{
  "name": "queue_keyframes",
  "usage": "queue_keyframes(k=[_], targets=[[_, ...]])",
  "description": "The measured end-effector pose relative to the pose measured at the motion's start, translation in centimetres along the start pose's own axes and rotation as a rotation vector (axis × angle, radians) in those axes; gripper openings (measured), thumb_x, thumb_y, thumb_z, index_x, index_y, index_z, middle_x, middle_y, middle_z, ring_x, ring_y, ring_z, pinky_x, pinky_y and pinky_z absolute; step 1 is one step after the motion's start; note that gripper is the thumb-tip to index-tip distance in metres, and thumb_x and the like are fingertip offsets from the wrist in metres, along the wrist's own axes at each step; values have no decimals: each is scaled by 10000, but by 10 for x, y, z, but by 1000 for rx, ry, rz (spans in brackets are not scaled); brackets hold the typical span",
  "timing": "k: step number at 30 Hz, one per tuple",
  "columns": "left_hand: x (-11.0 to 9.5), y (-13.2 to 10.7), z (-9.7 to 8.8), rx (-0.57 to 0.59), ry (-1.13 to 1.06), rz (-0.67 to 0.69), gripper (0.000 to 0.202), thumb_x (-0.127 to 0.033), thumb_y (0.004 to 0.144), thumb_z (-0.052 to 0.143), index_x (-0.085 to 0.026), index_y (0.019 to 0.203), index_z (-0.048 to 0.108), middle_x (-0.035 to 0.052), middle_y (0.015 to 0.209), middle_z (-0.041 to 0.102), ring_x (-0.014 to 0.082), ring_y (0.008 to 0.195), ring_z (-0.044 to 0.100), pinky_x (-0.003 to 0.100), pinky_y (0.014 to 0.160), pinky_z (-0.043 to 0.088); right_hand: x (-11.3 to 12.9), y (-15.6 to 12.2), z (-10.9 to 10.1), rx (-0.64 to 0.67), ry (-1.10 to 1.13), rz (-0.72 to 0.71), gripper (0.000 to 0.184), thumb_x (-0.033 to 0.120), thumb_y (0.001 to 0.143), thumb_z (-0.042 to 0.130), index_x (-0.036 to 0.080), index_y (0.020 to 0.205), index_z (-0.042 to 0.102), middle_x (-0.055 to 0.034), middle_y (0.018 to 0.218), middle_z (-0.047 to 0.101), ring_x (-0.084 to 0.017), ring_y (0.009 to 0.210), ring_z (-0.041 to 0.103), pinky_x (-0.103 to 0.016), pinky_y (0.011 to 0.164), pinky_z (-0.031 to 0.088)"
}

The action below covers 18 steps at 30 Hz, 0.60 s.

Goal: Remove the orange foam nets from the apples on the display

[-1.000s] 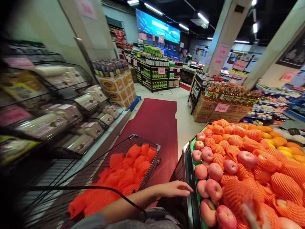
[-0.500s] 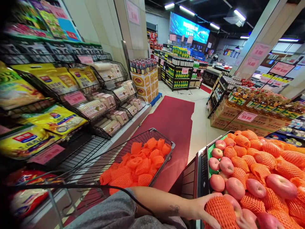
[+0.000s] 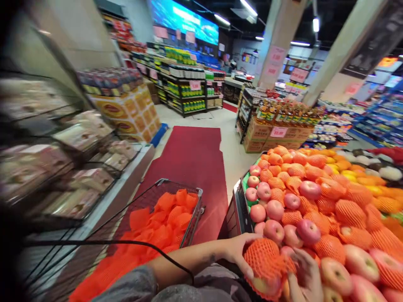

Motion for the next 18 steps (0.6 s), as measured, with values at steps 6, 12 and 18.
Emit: queue_keyframes(k=[6, 12, 18], targets=[[28, 9, 8, -198, -411, -39, 911, -752, 630, 866, -144, 1280, 670, 145, 1157, 716, 346, 1110, 674, 504, 1066, 500, 69, -2, 4, -86, -296, -312, 97, 159, 897, 660, 253, 914, 639, -37, 990, 707, -201, 935, 699, -348, 835, 586], [25, 13, -1, -345, -335, 4, 903, -658, 631, 933, -151, 1324, 652, 154, 1310, 691, 375, 1269, 606, 479, 1129, 457, 102, -26, 35, 159, -448, -631, 213, 70, 980, 593, 247, 1067, 677, -36, 1007, 780, -177, 951, 745, -313, 856, 622], [24, 20, -1, -408, -347, -16, 803, -687, 748, 853, -179, 1323, 616, 131, 1299, 689, 275, 1093, 684, 316, 832, 573, 69, -22, 28, -38, -617, -432, 261, 325, 996, 689, 230, 1239, 674, -104, 1144, 756, -265, 1028, 753, -403, 849, 648]])
Point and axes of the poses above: each hand's wrist, its own y-axis towards the middle knuckle, its own z-axis out of the palm, x = y × z, the point moved 8 cm from there along y, towards the middle knuckle
